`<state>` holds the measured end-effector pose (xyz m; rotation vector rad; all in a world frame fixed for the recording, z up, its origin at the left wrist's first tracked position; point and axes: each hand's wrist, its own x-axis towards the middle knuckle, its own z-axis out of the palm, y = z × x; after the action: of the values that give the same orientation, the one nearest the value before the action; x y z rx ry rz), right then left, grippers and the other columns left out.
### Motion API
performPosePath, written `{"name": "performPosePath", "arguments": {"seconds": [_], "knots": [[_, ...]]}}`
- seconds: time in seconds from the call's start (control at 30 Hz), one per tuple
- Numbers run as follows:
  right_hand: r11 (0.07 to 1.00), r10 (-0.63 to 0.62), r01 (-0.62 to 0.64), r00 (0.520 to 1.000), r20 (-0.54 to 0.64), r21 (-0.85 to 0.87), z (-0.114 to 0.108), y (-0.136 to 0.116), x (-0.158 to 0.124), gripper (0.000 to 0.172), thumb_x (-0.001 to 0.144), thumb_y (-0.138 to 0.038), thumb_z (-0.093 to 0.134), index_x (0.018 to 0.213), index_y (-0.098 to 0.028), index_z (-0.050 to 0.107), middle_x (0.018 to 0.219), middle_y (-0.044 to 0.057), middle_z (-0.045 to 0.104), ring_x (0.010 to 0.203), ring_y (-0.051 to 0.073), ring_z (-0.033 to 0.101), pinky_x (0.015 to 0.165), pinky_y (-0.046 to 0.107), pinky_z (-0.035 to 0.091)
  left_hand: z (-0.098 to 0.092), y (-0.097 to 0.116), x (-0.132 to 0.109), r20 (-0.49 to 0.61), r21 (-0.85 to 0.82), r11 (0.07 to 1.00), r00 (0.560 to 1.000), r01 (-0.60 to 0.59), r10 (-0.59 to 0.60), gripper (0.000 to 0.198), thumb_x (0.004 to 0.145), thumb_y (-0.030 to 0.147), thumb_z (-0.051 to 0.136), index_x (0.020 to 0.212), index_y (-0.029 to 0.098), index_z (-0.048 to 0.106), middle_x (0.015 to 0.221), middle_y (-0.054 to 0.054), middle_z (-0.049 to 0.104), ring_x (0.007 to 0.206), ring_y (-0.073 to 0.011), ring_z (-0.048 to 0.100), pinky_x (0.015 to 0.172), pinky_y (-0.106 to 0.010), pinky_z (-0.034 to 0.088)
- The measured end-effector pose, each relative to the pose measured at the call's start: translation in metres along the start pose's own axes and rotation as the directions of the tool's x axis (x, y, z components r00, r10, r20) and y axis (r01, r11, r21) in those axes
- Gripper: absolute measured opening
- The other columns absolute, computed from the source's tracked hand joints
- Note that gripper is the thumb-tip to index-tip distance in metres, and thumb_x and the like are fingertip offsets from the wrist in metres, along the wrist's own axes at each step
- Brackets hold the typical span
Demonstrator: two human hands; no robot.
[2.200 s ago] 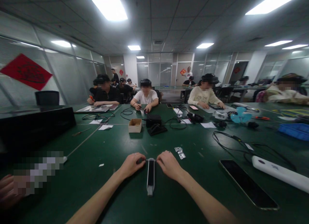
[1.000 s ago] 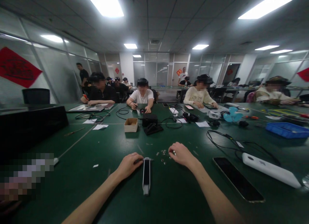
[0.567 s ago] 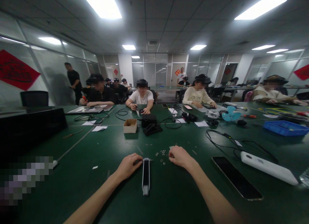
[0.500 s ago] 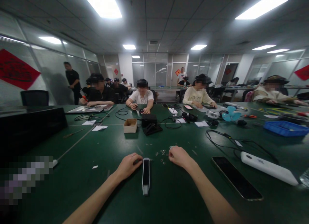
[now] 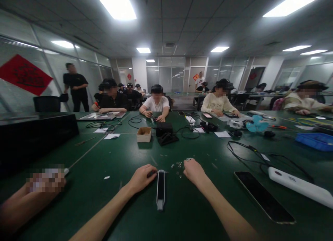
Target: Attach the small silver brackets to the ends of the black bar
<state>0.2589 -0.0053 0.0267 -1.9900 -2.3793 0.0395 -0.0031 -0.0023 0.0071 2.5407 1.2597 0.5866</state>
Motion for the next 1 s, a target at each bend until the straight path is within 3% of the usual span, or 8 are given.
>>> {"name": "performPosePath", "arguments": {"seconds": [0.17, 0.3, 0.43, 0.57, 0.83, 1.0], "knots": [[0.996, -0.017, 0.02, 0.999, -0.036, 0.087, -0.006, -0.001, -0.003, 0.022, 0.08, -0.007, 0.045, 0.095, -0.011, 0.061, 0.096, 0.015, 0.062, 0.088, 0.022, 0.06, 0.07, 0.028, 0.047, -0.001, 0.002, -0.001, -0.084, 0.033, 0.999, 0.996, 0.026, -0.023, 0.02, 0.085, 0.022, 0.049, 0.1, 0.019, 0.061, 0.095, -0.004, 0.062, 0.083, -0.017, 0.058, 0.075, -0.029, 0.044], [0.954, -0.093, 0.146, 0.975, -0.202, 0.262, -0.001, -0.019, -0.005, 0.021, 0.081, -0.011, 0.047, 0.097, -0.014, 0.06, 0.091, 0.01, 0.062, 0.081, 0.02, 0.058, 0.071, 0.03, 0.047, -0.004, 0.009, -0.003, -0.202, 0.088, 0.996, 0.979, 0.007, 0.011, 0.023, 0.084, 0.023, 0.049, 0.104, 0.018, 0.059, 0.097, -0.006, 0.062, 0.083, -0.0184, 0.057, 0.074, -0.031, 0.044], [0.771, -0.152, 0.311, 0.937, -0.314, 0.556, 0.009, -0.048, -0.011, 0.008, 0.08, -0.017, 0.05, 0.084, -0.017, 0.058, 0.081, 0.003, 0.061, 0.073, 0.015, 0.056, 0.065, 0.026, 0.045, 0.001, 0.017, -0.005, -0.268, 0.134, 0.981, 0.948, -0.141, 0.173, 0.017, 0.085, 0.024, 0.053, 0.1, 0.018, 0.059, 0.096, -0.006, 0.063, 0.086, -0.0192, 0.058, 0.075, -0.032, 0.044], [0.601, -0.119, 0.318, 0.943, -0.311, 0.734, 0.016, -0.067, -0.017, 0.003, 0.079, -0.019, 0.052, 0.078, -0.018, 0.055, 0.074, -0.001, 0.059, 0.067, 0.012, 0.054, 0.061, 0.023, 0.043, 0.009, 0.02, -0.004, -0.317, 0.182, 0.944, 0.893, -0.275, 0.321, 0.01, 0.088, 0.022, 0.053, 0.095, 0.018, 0.06, 0.088, -0.004, 0.065, 0.079, -0.0155, 0.059, 0.07, -0.028, 0.043], [0.486, -0.045, 0.289, 0.951, -0.307, 0.825, 0.025, -0.07, -0.016, 0.006, 0.079, -0.024, 0.054, 0.077, -0.018, 0.053, 0.073, -0.001, 0.057, 0.068, 0.013, 0.055, 0.063, 0.025, 0.044, 0.012, 0.017, -0.004, -0.314, 0.219, 0.923, 0.872, -0.317, 0.374, 0.009, 0.089, 0.025, 0.055, 0.091, 0.019, 0.061, 0.084, -0.002, 0.066, 0.076, -0.0136, 0.061, 0.068, -0.026, 0.041], [0.478, -0.053, 0.305, 0.946, -0.32, 0.823, 0.027, -0.071, -0.017, 0.01, 0.082, -0.029, 0.055, 0.08, -0.018, 0.055, 0.077, 0.0, 0.059, 0.07, 0.014, 0.056, 0.065, 0.026, 0.046, 0.012, 0.017, -0.004, -0.324, 0.224, 0.931, 0.879, -0.288, 0.35, 0.009, 0.089, 0.023, 0.054, 0.091, 0.019, 0.062, 0.083, -0.003, 0.067, 0.075, -0.0139, 0.061, 0.068, -0.027, 0.042]]}}
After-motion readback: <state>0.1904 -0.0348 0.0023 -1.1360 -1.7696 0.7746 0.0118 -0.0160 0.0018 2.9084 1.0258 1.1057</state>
